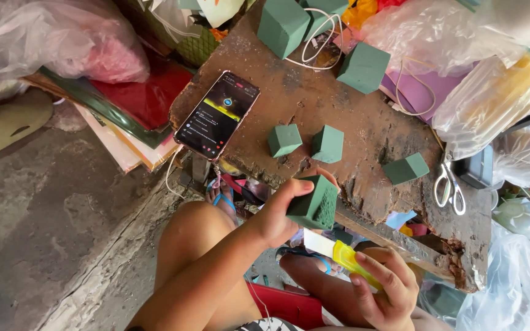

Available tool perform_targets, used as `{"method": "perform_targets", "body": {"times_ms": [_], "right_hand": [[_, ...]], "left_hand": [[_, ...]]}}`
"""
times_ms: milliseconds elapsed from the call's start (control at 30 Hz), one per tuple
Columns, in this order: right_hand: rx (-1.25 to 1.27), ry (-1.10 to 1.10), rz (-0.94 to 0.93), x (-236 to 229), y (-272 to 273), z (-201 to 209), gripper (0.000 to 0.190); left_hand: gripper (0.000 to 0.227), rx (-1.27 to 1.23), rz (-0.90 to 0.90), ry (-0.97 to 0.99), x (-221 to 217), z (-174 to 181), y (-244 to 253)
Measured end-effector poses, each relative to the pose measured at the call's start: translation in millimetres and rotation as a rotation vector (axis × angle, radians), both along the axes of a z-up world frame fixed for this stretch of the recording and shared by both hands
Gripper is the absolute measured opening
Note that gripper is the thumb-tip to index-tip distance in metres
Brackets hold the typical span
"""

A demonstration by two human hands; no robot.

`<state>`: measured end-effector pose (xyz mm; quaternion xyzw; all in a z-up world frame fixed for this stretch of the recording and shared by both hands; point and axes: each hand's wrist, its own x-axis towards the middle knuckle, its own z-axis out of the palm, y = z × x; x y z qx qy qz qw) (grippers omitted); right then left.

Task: The person cuts green foam blocks into smaller pieces using a yellow utility knife on a wooden table. They repeatedly slice the blocks, separate the pieces, and place them into a plastic bag on the floor.

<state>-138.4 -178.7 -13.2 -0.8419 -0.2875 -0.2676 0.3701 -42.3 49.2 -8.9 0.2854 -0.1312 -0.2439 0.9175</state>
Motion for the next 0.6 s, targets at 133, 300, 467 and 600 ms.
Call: {"method": "perform_targets", "body": {"times_ms": [133, 300, 467, 600], "right_hand": [[-0.036, -0.038, -0.004, 1.6, -0.2, -1.3, 0.027], [-0.045, -0.024, -0.021, 2.5, -2.4, -4.3, 0.026], [-0.031, -0.05, -0.025, 3.8, -3.3, -6.1, 0.025], [-0.026, -0.065, -0.035, 5.6, -3.2, -6.0, 0.024]], "left_hand": [[0.032, -0.04, -0.06, -0.003, -2.6, 4.9, 0.9], [0.031, -0.076, -0.092, -0.007, -3.3, 8.0, 0.8], [0.024, -0.08, -0.058, -0.033, -4.7, 4.3, -1.7], [0.024, -0.127, -0.038, -0.01, -5.1, -0.2, -6.4]]}}
